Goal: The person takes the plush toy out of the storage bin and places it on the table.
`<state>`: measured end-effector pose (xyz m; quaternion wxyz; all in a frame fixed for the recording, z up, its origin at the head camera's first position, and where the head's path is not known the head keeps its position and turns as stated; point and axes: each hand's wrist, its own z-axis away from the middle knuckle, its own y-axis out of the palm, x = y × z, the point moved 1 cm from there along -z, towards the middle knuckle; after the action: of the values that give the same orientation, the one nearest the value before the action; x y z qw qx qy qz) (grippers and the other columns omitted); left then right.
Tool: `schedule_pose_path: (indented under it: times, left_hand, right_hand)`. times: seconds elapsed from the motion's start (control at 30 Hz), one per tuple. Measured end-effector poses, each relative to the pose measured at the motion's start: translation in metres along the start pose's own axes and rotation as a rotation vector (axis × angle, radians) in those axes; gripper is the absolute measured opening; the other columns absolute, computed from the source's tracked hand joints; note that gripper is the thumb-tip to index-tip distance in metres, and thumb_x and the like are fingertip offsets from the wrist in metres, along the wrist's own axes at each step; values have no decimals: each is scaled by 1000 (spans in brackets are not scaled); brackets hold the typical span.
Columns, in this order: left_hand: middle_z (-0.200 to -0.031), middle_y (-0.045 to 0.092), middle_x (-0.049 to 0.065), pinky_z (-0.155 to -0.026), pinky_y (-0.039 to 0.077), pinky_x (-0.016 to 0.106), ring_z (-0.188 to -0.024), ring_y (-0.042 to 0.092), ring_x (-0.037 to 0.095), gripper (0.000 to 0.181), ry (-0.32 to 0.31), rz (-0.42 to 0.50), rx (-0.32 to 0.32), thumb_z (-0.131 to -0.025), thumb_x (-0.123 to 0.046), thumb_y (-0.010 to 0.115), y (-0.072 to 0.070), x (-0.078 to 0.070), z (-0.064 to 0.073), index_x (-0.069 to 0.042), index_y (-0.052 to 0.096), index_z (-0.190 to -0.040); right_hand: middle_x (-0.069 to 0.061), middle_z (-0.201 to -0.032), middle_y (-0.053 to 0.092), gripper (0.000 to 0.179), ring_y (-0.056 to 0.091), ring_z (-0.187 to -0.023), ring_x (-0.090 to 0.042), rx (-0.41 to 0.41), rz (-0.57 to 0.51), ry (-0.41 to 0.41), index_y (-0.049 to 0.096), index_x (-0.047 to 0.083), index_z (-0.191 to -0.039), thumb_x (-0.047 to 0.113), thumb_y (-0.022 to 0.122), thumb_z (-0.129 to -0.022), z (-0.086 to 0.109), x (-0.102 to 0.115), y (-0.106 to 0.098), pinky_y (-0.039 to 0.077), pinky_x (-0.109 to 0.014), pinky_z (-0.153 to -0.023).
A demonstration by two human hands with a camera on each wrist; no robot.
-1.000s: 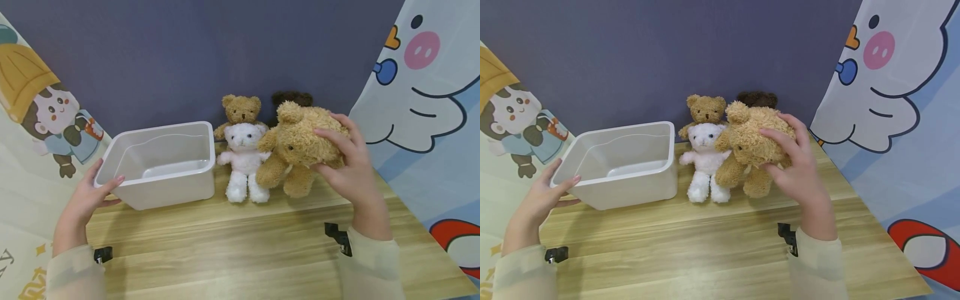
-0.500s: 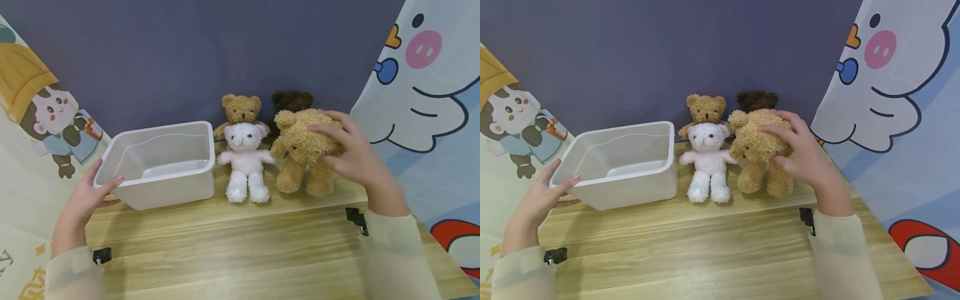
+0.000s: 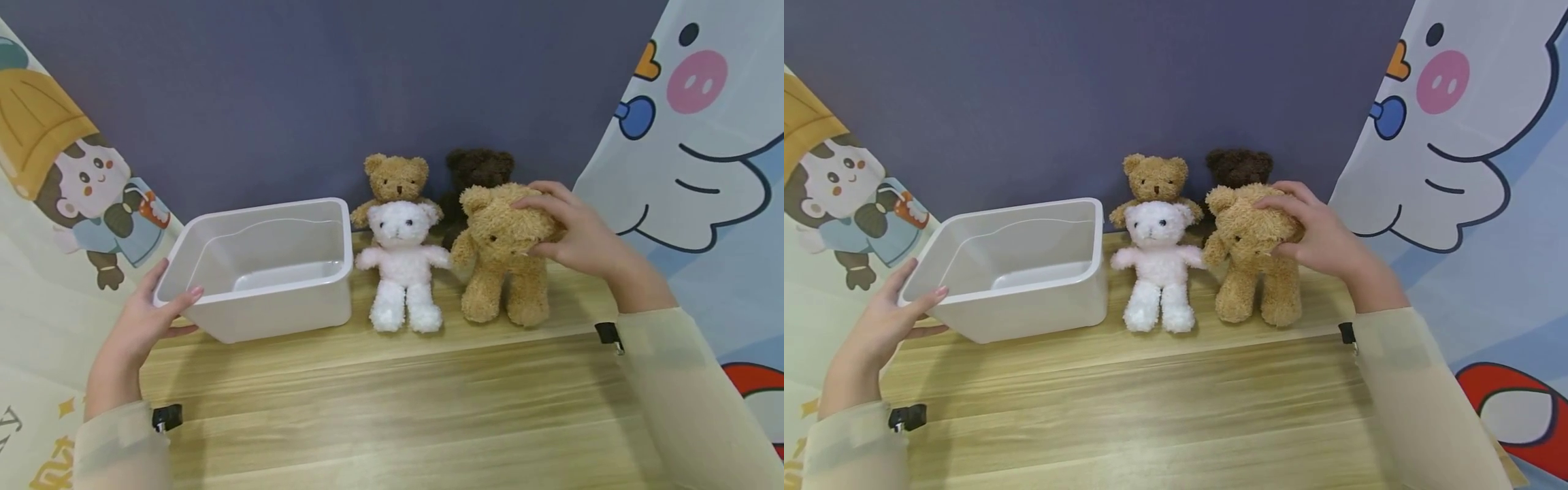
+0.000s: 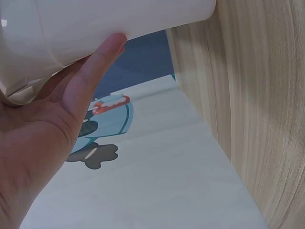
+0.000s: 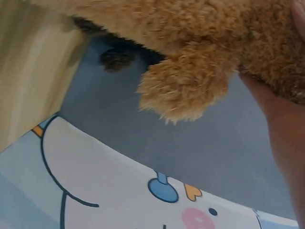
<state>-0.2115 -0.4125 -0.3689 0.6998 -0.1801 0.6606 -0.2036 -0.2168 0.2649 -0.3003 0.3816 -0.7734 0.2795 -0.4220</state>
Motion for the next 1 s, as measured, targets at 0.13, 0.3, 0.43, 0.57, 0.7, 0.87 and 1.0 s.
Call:
schedule_pose_path:
  times: [0.13,0.3,0.43,0.57,0.7,0.87,1.0]
  left_hand:
    - [-167,15,33,-78,72,36,-99,54,-15,98,-6,-6,-1,-109,-36,62,-1,2,0,-23,-12,-172]
    - [-166,16,33,-77,72,37,-100,54,-14,98,0,-11,-3,-109,-36,62,-1,2,-1,-23,-11,-172]
    - [-166,17,33,-78,72,37,-102,53,-12,97,4,-7,-4,-109,-36,62,0,0,-1,-24,-10,-172]
    - [-166,16,33,-78,72,37,-102,52,-12,97,1,-3,-4,-108,-35,63,1,1,-1,-24,-10,-172]
    - [-166,16,33,-77,72,37,-101,53,-13,98,2,-3,-5,-108,-35,63,0,2,-1,-23,-11,-172]
    - [-165,16,33,-76,72,36,-99,55,-15,97,6,4,-5,-109,-33,63,-1,3,-1,-21,-10,-172]
    - [-166,16,34,-77,72,37,-98,56,-14,98,2,-3,-5,-109,-35,62,0,3,-1,-21,-11,-172]
  right_hand:
    - [-15,-169,32,73,56,-128,-37,19,9,-25,59,15,-145,-13,82,-82,-7,-11,10,49,-29,-70]
    - [-19,-170,27,65,26,-155,-49,69,-1,-9,56,13,-141,-14,78,-86,-11,-23,20,49,-63,-100]
    - [-22,-172,23,63,19,-157,-53,91,-13,44,53,10,-141,-13,76,-87,-11,-34,25,28,-80,-122]
    - [-24,-174,19,64,14,-159,-54,134,-8,113,47,8,-142,-12,75,-88,-12,-50,35,9,-78,-131]
    - [-25,-175,15,66,12,-161,-54,175,18,160,42,8,-144,-11,74,-89,-17,-59,44,15,-80,-129]
    - [-27,-175,12,68,8,-162,-54,206,-3,185,38,5,-147,-12,69,-90,-30,-65,55,24,-80,-126]
    - [-29,-172,11,72,6,-162,-53,213,-82,208,32,2,-148,-13,71,-89,-42,-75,63,21,-79,-127]
